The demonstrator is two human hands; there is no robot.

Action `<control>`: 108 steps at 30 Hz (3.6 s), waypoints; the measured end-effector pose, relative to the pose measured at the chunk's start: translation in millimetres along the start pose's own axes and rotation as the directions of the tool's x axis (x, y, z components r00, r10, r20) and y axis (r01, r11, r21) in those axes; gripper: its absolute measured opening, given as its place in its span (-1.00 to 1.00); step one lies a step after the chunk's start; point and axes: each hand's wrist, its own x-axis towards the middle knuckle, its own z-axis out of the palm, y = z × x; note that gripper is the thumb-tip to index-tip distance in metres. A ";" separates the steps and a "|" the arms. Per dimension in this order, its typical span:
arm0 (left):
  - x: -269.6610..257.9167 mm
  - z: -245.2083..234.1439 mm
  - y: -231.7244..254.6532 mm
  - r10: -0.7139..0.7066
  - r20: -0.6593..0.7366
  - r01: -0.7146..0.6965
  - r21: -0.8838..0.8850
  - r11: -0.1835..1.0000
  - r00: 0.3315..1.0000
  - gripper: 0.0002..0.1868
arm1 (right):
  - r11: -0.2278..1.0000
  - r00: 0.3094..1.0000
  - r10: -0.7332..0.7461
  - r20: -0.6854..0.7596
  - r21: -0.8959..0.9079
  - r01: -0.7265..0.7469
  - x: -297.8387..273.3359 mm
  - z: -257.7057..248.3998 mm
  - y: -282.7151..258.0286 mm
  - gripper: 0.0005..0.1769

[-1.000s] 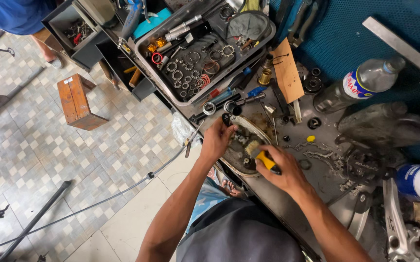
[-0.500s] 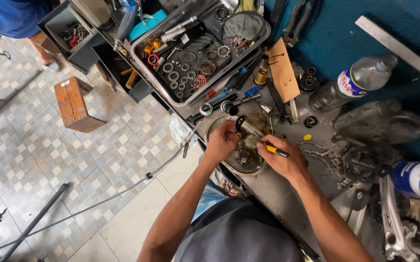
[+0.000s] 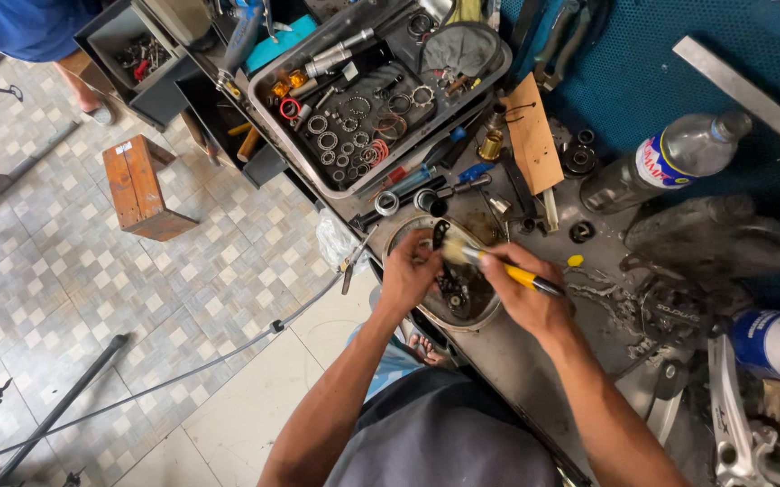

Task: The person cleans small bicycle components by hand using a brush and a cleaning solution in a tray.

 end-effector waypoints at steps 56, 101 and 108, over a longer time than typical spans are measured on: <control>9.7 -8.9 -22.4 0.039 -0.005 -0.039 -0.235 0.971 0.999 -0.79 | 0.965 0.963 -0.258 -0.076 -0.062 0.253 -1.0 10.0 -6.4 -0.76; 0.5 -10.9 -14.0 0.006 -0.060 -0.029 -0.390 0.920 0.998 -0.82 | 0.997 0.991 0.060 -0.120 0.064 -0.052 -20.3 23.2 42.9 -0.69; 2.9 -13.7 -17.3 0.019 -0.010 -0.022 -0.407 0.913 1.000 -0.81 | 0.754 0.991 0.129 -0.025 0.652 -0.082 -1.6 26.8 93.5 -0.63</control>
